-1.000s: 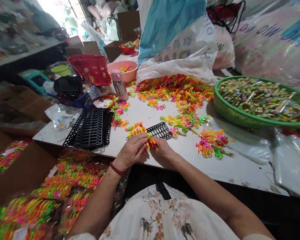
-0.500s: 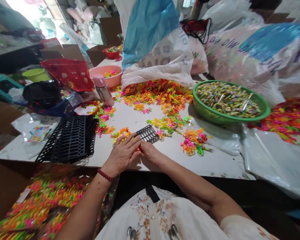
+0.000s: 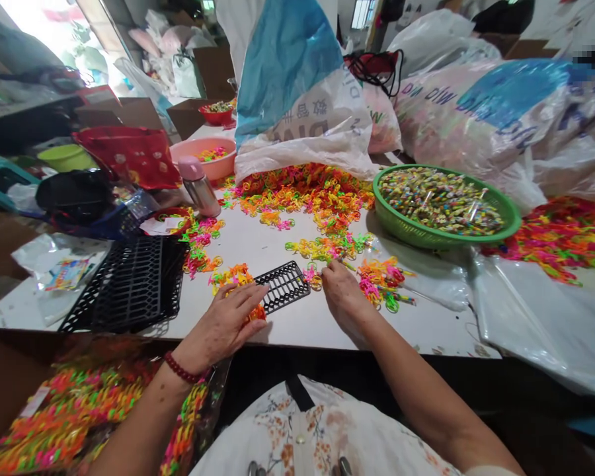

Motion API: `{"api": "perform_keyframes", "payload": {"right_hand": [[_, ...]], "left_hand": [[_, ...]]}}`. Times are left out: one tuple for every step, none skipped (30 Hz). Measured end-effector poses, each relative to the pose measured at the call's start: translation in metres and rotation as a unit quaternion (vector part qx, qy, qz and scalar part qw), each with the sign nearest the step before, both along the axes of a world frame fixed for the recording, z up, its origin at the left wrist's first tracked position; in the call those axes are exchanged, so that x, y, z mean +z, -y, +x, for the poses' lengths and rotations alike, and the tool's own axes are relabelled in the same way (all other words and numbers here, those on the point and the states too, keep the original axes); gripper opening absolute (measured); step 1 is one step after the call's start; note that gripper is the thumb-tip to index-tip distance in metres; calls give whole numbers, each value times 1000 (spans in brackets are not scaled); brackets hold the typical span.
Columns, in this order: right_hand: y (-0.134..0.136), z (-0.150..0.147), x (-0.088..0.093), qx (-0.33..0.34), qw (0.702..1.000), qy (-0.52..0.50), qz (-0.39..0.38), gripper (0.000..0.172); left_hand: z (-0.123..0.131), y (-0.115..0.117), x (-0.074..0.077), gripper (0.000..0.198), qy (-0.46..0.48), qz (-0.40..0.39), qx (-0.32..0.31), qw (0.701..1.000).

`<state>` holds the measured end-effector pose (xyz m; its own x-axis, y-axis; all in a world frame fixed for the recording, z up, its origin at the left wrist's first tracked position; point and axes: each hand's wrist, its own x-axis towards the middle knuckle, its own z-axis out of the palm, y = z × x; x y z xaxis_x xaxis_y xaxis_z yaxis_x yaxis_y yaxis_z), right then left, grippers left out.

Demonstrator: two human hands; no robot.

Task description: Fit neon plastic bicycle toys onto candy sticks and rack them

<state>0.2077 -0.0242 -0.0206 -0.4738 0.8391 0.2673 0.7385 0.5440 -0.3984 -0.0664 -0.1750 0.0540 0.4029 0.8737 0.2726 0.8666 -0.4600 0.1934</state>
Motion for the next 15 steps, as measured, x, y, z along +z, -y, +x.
{"api": "perform_keyframes", "payload": {"right_hand": [[2,-1,2,-6,1000,15,10,21],[4,-1,4,-13,999,33,23,21],[6,-1,6,-15,998,48,35,20],[7,-1,8,-11,998,53,40,20],[8,-1,10,-9,998,49,42,20],[9,-2,12,-5,999,38,38,19],[10,-4,14,-1,999,19,31,18],[11,-7,15,6,1000,-5,21,16],[12,-10,16,17,999,-32,9,15],[13,-14,17,29,998,-62,-3,14],[14,-19,18,43,995,-93,-17,14],[15,-25,18,55,990,-124,-35,14],[16,-31,17,62,984,-155,-60,13],[17,-39,17,64,976,-187,-96,12],[18,-47,15,62,963,-221,-140,12]], "left_hand": [[1,-1,3,53,5,5,7,1000],[1,-4,6,53,9,14,18,1000],[1,-8,7,52,11,23,34,999],[1,-12,7,50,10,31,51,998],[0,-17,6,49,7,35,70,997],[-1,-23,4,48,3,33,87,996],[-2,-28,1,48,0,28,101,994],[-3,-32,-3,48,-2,19,111,994],[-3,-36,-7,48,-3,11,117,993],[-4,-38,-10,48,-3,3,120,993],[-4,-39,-13,48,-4,-4,122,993],[-4,-40,-15,48,-4,-9,123,992],[-4,-40,-15,48,-3,-14,124,992],[-3,-39,-15,48,-2,-19,123,992],[-3,-39,-14,49,2,-25,122,992]]}}
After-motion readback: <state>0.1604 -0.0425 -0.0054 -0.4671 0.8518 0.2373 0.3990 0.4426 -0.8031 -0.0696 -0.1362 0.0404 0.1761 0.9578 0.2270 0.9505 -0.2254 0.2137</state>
